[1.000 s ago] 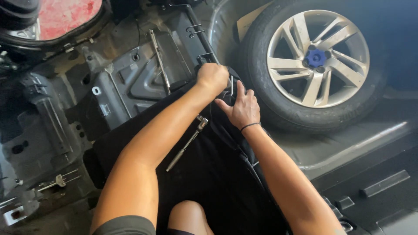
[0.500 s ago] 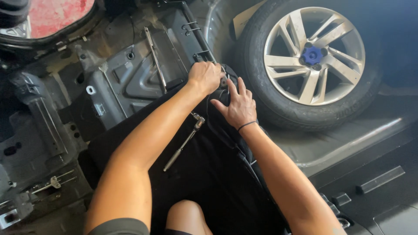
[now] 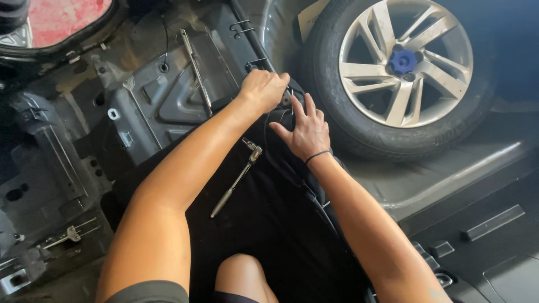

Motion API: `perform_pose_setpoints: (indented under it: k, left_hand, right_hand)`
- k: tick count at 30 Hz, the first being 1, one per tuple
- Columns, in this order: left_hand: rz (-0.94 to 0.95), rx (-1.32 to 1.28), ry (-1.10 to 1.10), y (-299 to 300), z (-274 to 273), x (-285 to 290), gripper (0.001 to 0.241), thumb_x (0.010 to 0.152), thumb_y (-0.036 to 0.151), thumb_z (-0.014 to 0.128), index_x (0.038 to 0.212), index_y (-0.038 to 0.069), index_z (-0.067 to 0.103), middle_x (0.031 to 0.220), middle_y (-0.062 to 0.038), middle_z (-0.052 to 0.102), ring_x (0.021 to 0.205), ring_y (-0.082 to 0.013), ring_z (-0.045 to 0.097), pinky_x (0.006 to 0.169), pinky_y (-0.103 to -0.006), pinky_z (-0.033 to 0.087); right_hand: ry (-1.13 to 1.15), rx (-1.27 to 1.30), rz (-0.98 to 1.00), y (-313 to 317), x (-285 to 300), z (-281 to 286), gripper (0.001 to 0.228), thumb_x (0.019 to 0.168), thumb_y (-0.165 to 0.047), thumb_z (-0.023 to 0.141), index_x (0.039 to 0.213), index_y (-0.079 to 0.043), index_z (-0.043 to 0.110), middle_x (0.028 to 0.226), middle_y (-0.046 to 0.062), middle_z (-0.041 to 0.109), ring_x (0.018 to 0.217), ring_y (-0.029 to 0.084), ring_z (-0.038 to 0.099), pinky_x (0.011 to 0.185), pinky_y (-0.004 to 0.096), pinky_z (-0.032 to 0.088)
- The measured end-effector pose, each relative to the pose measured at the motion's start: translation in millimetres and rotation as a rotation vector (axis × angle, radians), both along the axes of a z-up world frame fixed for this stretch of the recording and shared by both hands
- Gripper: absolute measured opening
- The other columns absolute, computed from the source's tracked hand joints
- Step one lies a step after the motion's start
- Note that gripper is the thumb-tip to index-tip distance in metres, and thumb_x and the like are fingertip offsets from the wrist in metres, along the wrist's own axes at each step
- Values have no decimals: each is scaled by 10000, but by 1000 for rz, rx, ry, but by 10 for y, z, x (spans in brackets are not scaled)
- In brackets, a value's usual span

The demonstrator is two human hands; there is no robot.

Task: The person uses a ratchet wrench to tighten bolts on a black fabric cover inside a car trunk. They then adjust the cover and secure it with clips.

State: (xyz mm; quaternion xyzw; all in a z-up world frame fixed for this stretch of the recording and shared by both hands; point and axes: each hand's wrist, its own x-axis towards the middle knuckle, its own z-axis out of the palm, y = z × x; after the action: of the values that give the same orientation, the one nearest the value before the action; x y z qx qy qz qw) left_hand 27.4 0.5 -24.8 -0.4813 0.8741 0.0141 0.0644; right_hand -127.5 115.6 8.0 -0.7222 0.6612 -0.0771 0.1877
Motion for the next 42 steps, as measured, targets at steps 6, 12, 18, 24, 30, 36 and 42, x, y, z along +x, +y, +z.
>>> perform_pose_setpoints:
  k: [6, 12, 18, 24, 30, 36, 42]
  left_hand:
    - [171, 205, 228, -8, 193, 129, 474, 1044, 437, 409, 944, 67, 688, 887, -221, 760, 881, -444, 748, 767, -549, 590]
    - [-24, -96, 74, 65, -16, 81, 231, 1030, 228, 452, 1088, 50, 588, 882, -174, 701, 862, -410, 732, 711, -546, 581]
    - [253, 204, 190, 32, 119, 50, 500, 1025, 437, 401, 957, 68, 732, 905, -181, 760, 910, -436, 742, 769, -547, 588]
    - [-26, -89, 33, -50, -170, 14, 265, 987, 247, 460, 962, 84, 668, 863, -186, 713, 869, -400, 712, 705, -508, 575]
    - [196, 134, 105, 108, 203, 88, 461, 1025, 470, 463, 1156, 71, 652, 1003, -191, 705, 937, -422, 729, 776, -552, 581]
    - [-19, -85, 145, 168, 48, 117, 220, 1007, 155, 378, 1096, 85, 567, 891, -144, 667, 835, -387, 739, 680, -519, 607]
    - [141, 97, 83, 113, 94, 130, 407, 990, 453, 560, 1162, 89, 495, 957, -167, 667, 890, -426, 726, 759, -564, 592]
  right_hand:
    - [2, 12, 7, -8, 6, 39, 852, 860, -774, 584, 1525, -262, 432, 1565, 134, 378, 1284, 417, 545, 887, 545, 563]
    - [-6, -11, 9, -8, 3, 37, 861, 860, -776, 597, 1528, -258, 433, 1567, 136, 381, 1274, 423, 552, 887, 551, 565]
    - [-9, 12, 6, 3, 17, 36, 864, 858, -778, 588, 1532, -262, 426, 1569, 131, 375, 1282, 415, 545, 885, 542, 563]
    - [-8, -2, 11, -13, 15, 44, 879, 855, -808, 577, 1528, -260, 433, 1566, 138, 385, 1287, 417, 543, 886, 548, 563]
    - [-24, 23, 9, -10, 21, 22, 884, 851, -809, 573, 1530, -265, 423, 1568, 131, 372, 1289, 421, 536, 892, 546, 559]
    - [-29, 48, 11, 5, 26, 53, 890, 843, -799, 583, 1531, -256, 431, 1576, 135, 370, 1301, 418, 527, 908, 551, 551]
    - [-40, 40, 5, -15, 20, 43, 892, 841, -800, 584, 1530, -256, 429, 1573, 129, 367, 1302, 416, 526, 902, 544, 553]
